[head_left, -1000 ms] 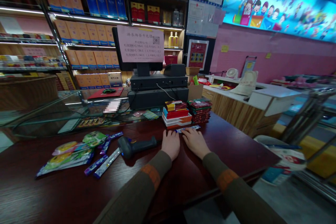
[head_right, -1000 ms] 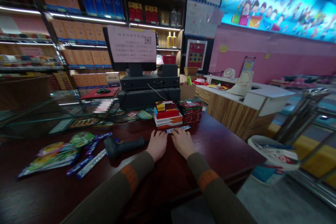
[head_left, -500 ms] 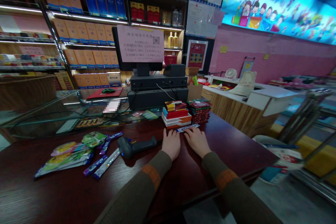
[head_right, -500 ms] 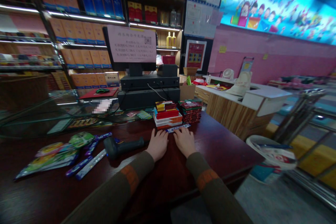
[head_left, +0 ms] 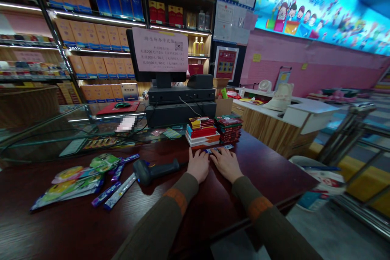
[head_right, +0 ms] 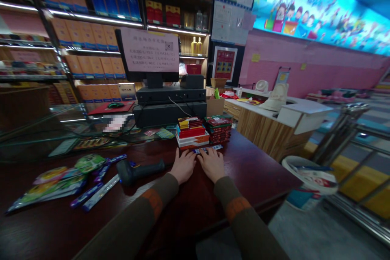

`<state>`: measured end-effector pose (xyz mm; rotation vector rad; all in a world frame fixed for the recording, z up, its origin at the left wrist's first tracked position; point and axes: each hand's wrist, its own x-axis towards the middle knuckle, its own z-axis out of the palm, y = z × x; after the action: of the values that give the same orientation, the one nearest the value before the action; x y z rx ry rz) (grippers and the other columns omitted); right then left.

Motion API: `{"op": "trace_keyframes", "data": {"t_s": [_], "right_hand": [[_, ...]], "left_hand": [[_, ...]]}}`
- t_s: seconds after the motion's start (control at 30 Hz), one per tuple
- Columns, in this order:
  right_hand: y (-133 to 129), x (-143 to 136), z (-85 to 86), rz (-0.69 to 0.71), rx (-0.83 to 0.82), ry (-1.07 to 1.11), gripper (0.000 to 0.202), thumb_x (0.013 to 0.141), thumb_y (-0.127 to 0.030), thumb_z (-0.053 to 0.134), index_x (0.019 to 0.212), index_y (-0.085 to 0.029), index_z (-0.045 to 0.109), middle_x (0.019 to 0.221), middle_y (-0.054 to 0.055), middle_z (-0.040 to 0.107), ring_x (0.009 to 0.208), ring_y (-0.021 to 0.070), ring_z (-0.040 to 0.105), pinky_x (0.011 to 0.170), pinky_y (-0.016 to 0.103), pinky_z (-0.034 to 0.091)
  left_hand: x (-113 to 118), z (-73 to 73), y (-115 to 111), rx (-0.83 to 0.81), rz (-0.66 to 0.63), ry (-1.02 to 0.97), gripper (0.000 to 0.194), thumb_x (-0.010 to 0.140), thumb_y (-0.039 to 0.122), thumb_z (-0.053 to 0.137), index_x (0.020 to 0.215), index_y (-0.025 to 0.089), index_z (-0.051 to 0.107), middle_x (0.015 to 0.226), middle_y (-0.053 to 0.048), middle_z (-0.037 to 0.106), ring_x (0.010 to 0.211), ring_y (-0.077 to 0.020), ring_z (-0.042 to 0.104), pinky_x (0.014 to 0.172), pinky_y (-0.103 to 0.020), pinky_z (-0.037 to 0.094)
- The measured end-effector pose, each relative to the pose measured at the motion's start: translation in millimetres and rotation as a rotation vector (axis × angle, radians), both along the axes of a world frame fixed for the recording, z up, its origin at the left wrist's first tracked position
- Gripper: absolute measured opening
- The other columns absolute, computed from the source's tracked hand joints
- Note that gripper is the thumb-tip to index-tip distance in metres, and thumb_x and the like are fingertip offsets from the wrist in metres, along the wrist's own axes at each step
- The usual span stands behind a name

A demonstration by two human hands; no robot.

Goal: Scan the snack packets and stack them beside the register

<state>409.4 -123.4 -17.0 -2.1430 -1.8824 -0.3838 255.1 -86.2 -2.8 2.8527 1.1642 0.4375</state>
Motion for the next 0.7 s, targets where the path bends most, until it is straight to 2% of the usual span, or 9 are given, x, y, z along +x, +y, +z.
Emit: {"op": "trace_keyframes", "data": {"t_s": [0.33, 0.57, 0.7], "right_hand": [[-1, 20, 1.9, -0.119, -0.013, 0.068, 0.039, 0.105, -0.041, 0.035, 0.135, -0.032, 0.06, 0.135, 0.01, 0.06, 0.12, 0.0233, 0.055, 0.098, 0.043, 0.039], [2, 28, -1.7, -0.128, -0.014, 0.065, 0.039, 0.104, -0.041, 0.035, 0.133, -0.035, 0.061, 0.135, 0.01, 0.059, 0.121, 0.0251, 0.053, 0.102, 0.048, 0.036], [4, 30, -3.1, -0.16, 0.004, 0.096, 0.038, 0.103, -0.04, 0.038, 0.132, -0.031, 0.061, 0.135, 0.01, 0.059, 0.121, 0.0248, 0.055, 0.104, 0.049, 0.036]], "left_hand": [[21, 1.3, -3, -0.032, -0.052, -0.029, 0.041, 0.101, 0.027, 0.037, 0.136, 0.02, 0.055, 0.145, -0.01, 0.057, 0.144, -0.0309, 0.04, 0.12, -0.072, 0.009], [18, -2.7, -1, -0.021, -0.066, -0.034, 0.041, 0.101, 0.028, 0.037, 0.135, 0.019, 0.056, 0.144, -0.011, 0.058, 0.144, -0.0309, 0.039, 0.12, -0.072, 0.009], [11, -0.5, -1, -0.032, -0.056, -0.036, 0.041, 0.101, 0.028, 0.038, 0.137, 0.017, 0.054, 0.146, -0.011, 0.057, 0.145, -0.0313, 0.038, 0.12, -0.072, 0.009]]}}
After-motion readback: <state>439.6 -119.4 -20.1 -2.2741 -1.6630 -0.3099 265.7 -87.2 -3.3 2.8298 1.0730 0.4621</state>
